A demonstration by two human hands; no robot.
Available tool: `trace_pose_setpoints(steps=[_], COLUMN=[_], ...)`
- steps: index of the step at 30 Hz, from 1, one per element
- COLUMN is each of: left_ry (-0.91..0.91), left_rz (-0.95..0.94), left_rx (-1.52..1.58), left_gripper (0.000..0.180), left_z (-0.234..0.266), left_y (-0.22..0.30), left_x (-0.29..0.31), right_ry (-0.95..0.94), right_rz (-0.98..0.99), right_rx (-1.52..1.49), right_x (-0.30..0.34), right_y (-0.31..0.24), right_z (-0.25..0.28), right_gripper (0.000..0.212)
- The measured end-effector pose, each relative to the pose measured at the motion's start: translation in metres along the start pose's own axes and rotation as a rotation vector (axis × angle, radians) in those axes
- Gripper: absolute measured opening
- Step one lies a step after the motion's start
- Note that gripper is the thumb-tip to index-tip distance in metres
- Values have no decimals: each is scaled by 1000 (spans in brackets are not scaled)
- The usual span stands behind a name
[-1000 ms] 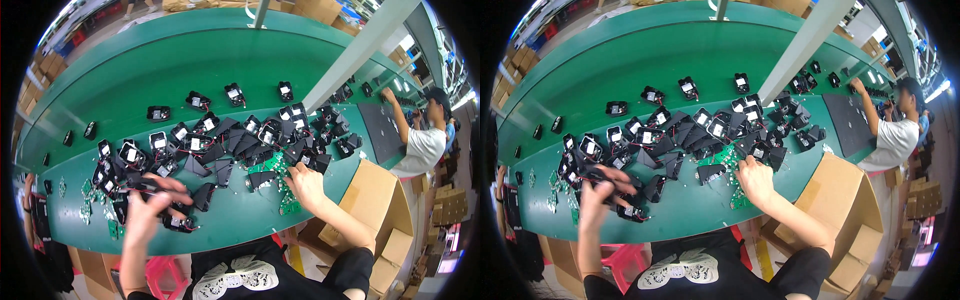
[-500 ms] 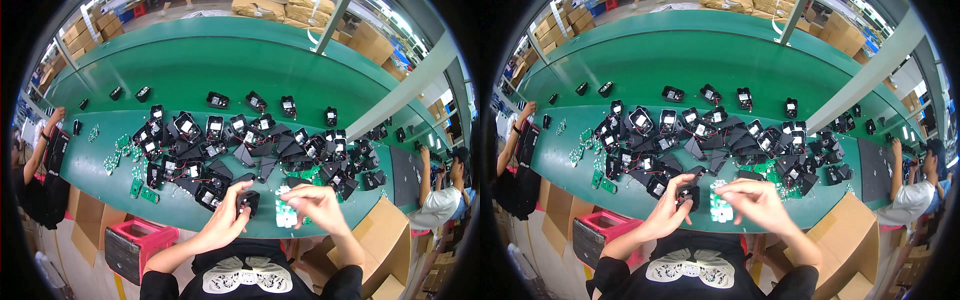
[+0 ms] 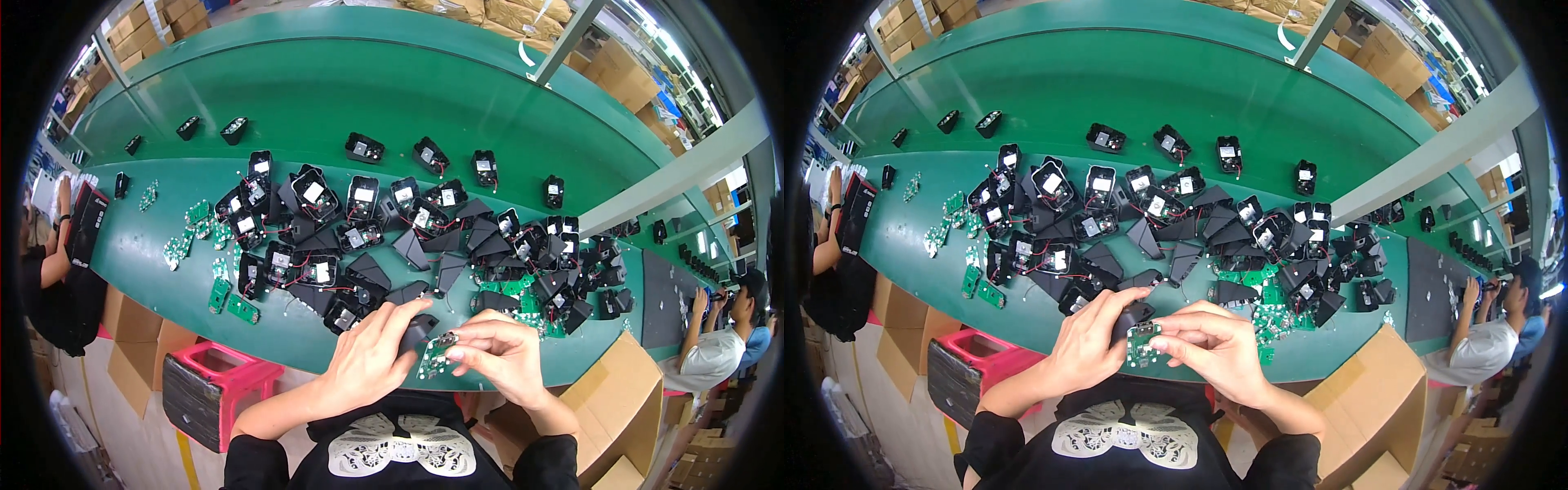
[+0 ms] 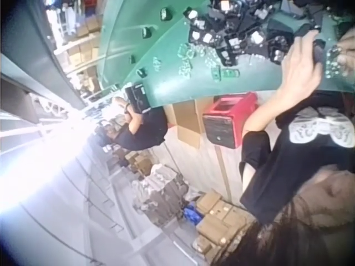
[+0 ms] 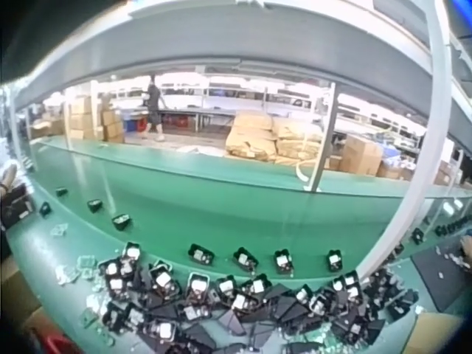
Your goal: The person assembles circuit boards into small black plastic housings by hand on a factory production line.
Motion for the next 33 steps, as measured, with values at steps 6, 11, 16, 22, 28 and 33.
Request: trace_pose_setpoints(steps=[6, 11, 16, 22, 28, 33], left_ry=[23, 8, -74, -532, -503, -493], left_rz=[-9, -15, -5, -83, 6, 56], left_rx=[-78, -70, -10, 405, 593, 543], left_gripper=[62, 63, 63, 77, 66, 55], left_z=[3, 2, 1, -13, -21, -22], left_y=[5, 6, 6, 2, -1, 3], left_x=[1, 1, 3, 7, 15, 17], right_ry=[-15, -41, -53, -43, -73, -30], right_rz=[-12, 15, -9, -117, -16, 66], right_rx=[54, 215, 261, 176, 402, 368], right_x=[0, 0, 0, 4, 1, 4], right_y=[2, -5, -2, 10, -2, -4], right_z=[3, 3, 3, 7, 0, -1], right_gripper=[17, 11, 12, 14, 9, 9])
Point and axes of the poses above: each hand's wrist, its own x-axis away from the middle knuckle, its own z-axis out of the back of the hand, y = z × x, the point moved 7 cm from there along -x, towards the middle knuckle, and after that the axes turned 15 degrees about z, right-handed, at the moved point
